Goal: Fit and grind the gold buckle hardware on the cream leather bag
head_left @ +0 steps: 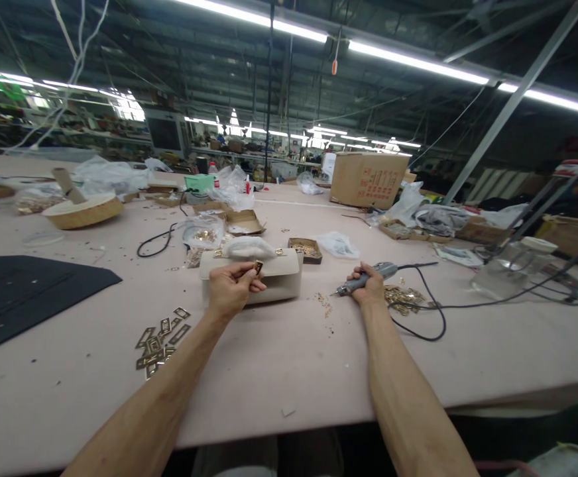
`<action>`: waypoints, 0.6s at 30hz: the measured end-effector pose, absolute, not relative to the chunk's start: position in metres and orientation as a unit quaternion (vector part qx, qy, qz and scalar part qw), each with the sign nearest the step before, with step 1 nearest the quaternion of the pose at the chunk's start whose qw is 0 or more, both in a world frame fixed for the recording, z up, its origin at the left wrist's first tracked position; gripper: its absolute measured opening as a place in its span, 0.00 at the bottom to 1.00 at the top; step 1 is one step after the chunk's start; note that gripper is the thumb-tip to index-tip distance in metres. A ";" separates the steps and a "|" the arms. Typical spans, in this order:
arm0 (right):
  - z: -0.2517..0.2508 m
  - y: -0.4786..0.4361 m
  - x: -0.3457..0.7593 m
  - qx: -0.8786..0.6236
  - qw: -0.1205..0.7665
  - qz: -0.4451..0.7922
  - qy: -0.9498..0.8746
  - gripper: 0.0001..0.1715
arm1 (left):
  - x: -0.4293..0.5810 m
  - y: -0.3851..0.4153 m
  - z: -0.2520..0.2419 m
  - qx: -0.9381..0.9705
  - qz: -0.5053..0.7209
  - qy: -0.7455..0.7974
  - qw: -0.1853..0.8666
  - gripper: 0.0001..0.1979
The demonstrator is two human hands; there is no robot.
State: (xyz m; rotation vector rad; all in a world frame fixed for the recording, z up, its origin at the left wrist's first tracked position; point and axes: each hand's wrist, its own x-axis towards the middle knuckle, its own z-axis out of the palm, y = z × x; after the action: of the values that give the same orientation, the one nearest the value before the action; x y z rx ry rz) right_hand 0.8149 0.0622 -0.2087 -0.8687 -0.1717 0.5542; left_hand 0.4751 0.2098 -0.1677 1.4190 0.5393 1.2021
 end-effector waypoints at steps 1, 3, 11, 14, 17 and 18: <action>-0.209 0.063 0.814 -0.408 0.868 0.273 -0.078 0.14 | 0.475 0.210 -0.168 0.604 0.512 0.229 0.567 0.18; -0.209 0.065 0.813 -0.400 0.869 0.284 -0.072 0.14 | 0.475 0.210 -0.168 0.604 0.512 0.229 0.566 0.17; -0.205 0.067 0.809 -0.387 0.872 0.293 -0.061 0.14 | 0.476 0.209 -0.167 0.602 0.515 0.226 0.567 0.17; -0.205 0.068 0.807 -0.387 0.873 0.292 -0.058 0.14 | 0.476 0.209 -0.167 0.603 0.514 0.226 0.567 0.16; -0.205 0.069 0.807 -0.384 0.873 0.293 -0.057 0.14 | 0.476 0.209 -0.166 0.605 0.514 0.226 0.565 0.16; -0.206 0.070 0.807 -0.382 0.874 0.294 -0.057 0.15 | 0.476 0.209 -0.166 0.605 0.514 0.226 0.564 0.15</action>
State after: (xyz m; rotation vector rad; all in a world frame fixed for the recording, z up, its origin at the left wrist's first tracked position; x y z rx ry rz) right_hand 0.8068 0.0696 -0.2055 -0.7983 -0.1191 0.6138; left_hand 0.4758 0.2086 -0.1664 1.4239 0.5325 1.2087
